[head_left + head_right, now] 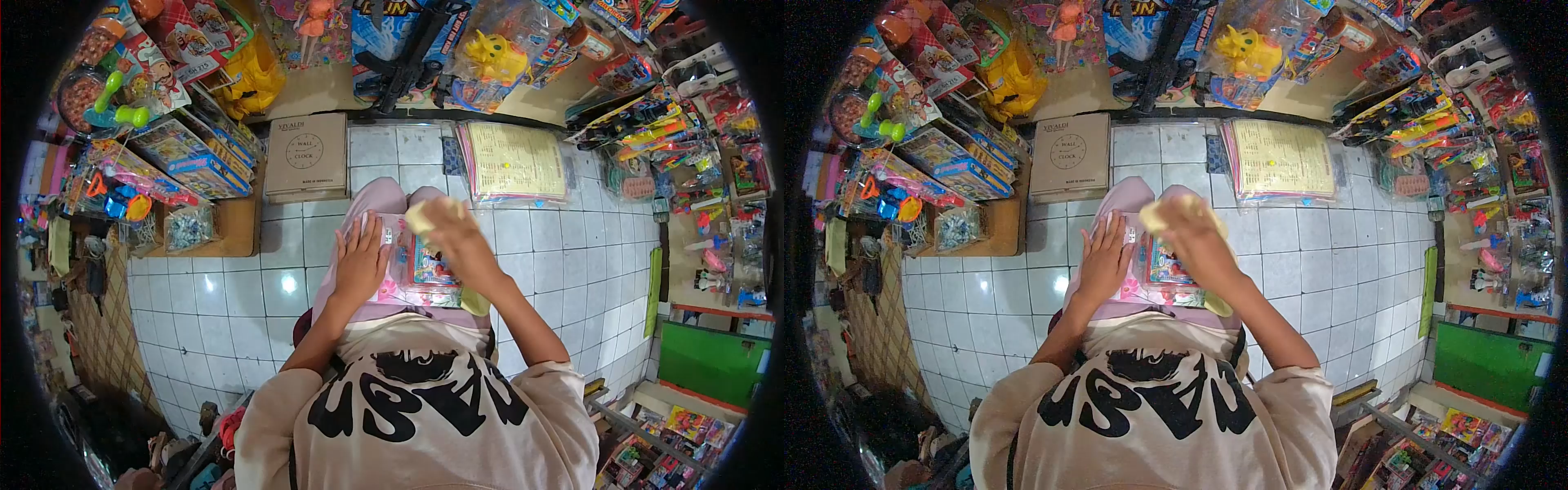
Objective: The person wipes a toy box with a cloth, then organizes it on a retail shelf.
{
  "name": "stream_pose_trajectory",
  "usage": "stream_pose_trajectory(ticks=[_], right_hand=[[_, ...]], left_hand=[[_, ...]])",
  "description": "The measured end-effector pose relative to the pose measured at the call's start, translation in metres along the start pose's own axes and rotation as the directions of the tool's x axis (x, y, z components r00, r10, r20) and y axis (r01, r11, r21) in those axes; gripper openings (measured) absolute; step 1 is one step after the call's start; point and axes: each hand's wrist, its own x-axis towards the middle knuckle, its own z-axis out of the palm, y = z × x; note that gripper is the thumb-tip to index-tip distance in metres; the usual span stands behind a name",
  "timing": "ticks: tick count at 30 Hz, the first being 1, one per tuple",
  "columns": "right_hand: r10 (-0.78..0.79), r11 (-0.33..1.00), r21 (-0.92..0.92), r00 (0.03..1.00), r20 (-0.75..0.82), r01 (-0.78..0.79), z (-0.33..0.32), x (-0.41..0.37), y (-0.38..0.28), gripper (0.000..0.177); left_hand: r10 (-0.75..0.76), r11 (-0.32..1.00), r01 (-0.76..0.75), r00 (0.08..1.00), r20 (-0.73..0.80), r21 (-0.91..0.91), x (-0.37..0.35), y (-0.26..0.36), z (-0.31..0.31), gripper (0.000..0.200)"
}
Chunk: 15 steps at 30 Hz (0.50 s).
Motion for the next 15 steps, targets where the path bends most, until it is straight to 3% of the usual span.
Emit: stream_pose_trajectory(ticks=[2, 5, 10, 14, 15], right_hand=[[-0.109, 0.96, -0.228, 0.968, 0.224, 0.161, 0.009, -0.001, -0.001, 0.03], [-0.23, 0.953, -0.128, 0.929, 0.289, 0.275, -0.003, 0.001, 0.002, 0.028], [-0.26, 0.96, 0.027, 0.852, 0.454, 0.279, -0.033, -0.006, -0.002, 0.032], [-0.252, 0.967, 0.157, 0.806, 0.536, 0.198, -0.055, -0.015, -0.012, 0.03], [-0.184, 0.974, 0.212, 0.82, 0.542, 0.078, -0.062, -0.019, -0.007, 0.03]], left_hand=[[0.003, 1.0, -0.003, 1.0, -0.013, 0.018, 0.0, 0.0, -0.002, 0.056], [-0.007, 1.0, 0.007, 1.0, -0.011, 0.026, 0.0, 0.002, -0.004, 0.055], [-0.008, 1.0, 0.008, 1.0, -0.008, 0.019, 0.001, 0.003, -0.004, 0.054], [-0.009, 1.0, 0.009, 1.0, 0.0, 0.004, 0.001, 0.004, -0.005, 0.054], [-0.009, 1.0, 0.009, 1.0, 0.001, 0.002, 0.002, 0.004, -0.005, 0.054]])
